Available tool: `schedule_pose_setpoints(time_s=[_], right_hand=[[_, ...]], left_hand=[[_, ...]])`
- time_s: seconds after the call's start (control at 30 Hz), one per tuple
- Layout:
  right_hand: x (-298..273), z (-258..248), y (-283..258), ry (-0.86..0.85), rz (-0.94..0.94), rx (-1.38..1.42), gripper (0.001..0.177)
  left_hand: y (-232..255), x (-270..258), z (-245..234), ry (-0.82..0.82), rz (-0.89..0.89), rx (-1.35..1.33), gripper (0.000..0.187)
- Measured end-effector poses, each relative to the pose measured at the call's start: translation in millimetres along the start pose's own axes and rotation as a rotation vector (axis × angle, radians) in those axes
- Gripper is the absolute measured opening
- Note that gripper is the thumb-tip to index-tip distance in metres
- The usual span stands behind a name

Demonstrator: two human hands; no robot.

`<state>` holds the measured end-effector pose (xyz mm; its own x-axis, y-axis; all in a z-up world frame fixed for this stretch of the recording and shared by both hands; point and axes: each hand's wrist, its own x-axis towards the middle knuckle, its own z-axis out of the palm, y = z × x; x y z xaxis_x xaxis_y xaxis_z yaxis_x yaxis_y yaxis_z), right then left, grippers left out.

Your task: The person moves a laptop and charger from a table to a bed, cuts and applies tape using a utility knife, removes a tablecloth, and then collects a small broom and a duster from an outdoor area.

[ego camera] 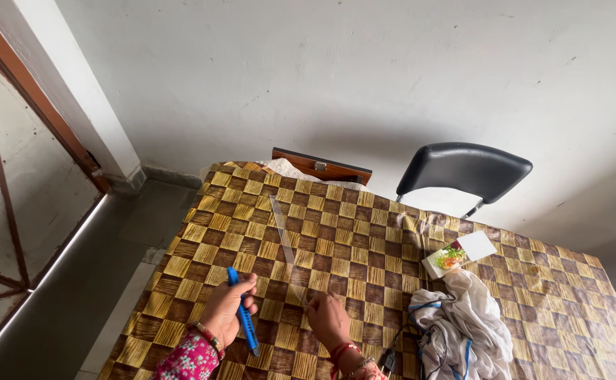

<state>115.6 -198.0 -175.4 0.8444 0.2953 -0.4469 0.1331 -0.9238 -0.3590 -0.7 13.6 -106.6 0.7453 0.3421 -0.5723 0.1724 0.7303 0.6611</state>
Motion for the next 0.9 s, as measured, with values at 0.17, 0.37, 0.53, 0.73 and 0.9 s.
schedule_pose_setpoints(time_s=[0.17, 0.37, 0.53, 0.73, 0.9], right_hand=[[13, 16, 19, 0.076, -0.118, 0.169, 0.016], [-5, -7, 13, -0.076, -0.015, 0.762, 0.04], [-34, -39, -6, -0.198, 0.016, 0.986, 0.045], [-53, -51, -19, -0.296, -0.053, 1.154, 0.042], [-74, -64, -37, -0.334, -0.177, 1.207, 0.05]], left_hand=[[-10, 14, 12, 0.011, -0.037, 0.04, 0.011], [-17, 25, 15, -0.01, -0.056, 0.132, 0.024], [-32, 33, 11, -0.027, -0.082, 0.164, 0.033], [-38, 30, 19, -0.057, -0.156, 0.101, 0.037], [-29, 27, 31, -0.077, -0.068, 0.078, 0.041]])
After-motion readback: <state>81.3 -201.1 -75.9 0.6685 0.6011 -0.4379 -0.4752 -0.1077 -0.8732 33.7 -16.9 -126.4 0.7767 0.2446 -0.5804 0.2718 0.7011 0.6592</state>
